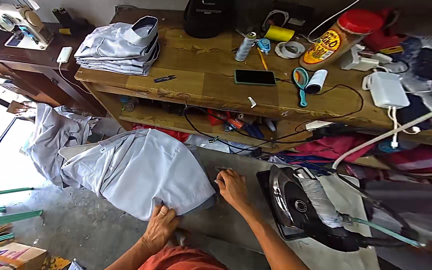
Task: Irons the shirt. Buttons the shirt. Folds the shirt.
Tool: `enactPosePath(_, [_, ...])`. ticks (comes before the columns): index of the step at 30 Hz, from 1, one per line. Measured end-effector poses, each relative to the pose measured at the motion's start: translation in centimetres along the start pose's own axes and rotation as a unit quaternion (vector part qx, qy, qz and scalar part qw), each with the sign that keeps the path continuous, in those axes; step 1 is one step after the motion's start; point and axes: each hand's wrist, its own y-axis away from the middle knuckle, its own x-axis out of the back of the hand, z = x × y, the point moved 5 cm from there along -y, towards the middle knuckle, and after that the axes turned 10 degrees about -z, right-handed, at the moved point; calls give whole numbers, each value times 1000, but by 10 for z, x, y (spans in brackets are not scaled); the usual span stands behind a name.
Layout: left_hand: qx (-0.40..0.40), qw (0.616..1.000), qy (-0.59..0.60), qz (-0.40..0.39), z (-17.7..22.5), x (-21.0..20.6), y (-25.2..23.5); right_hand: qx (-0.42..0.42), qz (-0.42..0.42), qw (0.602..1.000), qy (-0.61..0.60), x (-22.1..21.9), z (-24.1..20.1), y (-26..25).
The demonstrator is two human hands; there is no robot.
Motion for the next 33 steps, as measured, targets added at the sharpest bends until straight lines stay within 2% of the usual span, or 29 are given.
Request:
enactPosePath(5, [-25, 999, 21, -8, -25, 5, 23, 35, 25, 997, -70, -3, 8, -2])
enactPosePath(7, [-42, 999, 26, -17, -22, 4, 17, 35, -40, 993, -101, -3, -2, -4])
enactPosePath(9, [-49, 998, 27, -16, -17, 4, 9, 15, -148, 982, -119, -10, -16, -7])
enactPosePath(11, [-46, 999, 26, -10, -14, 3, 5, 2, -195, 973, -122, -19, -22, -9])
enactPosePath(16, [-28, 999, 29, -11, -20, 6, 19, 8, -154, 970, -190, -9, -5, -24])
enactPosePath(20, [-22, 998, 38, -34, -40, 14, 36, 11, -145, 975, -169, 1, 11, -33])
enactPosePath(22, [-37, 996, 72, -48, -41, 26, 27, 26, -132, 977, -163, 3, 9, -28])
enactPosePath(25, [-45, 989, 135, -36, -41, 44, -28, 54, -28, 988, -143, 26, 7, -7])
enactPosePath(29, [-3, 989, 138, -43, -79, 37, -158, 67, 153, 985, -44, 92, 28, 38])
enactPosePath(31, [28, 983, 120, -138, -107, 15, -209, 9, 198, 980, 28, 124, 61, 62])
enactPosePath(33, [50, 962, 106, -248, -129, 2, -236, -87, 178, 979, 45, 140, 99, 87])
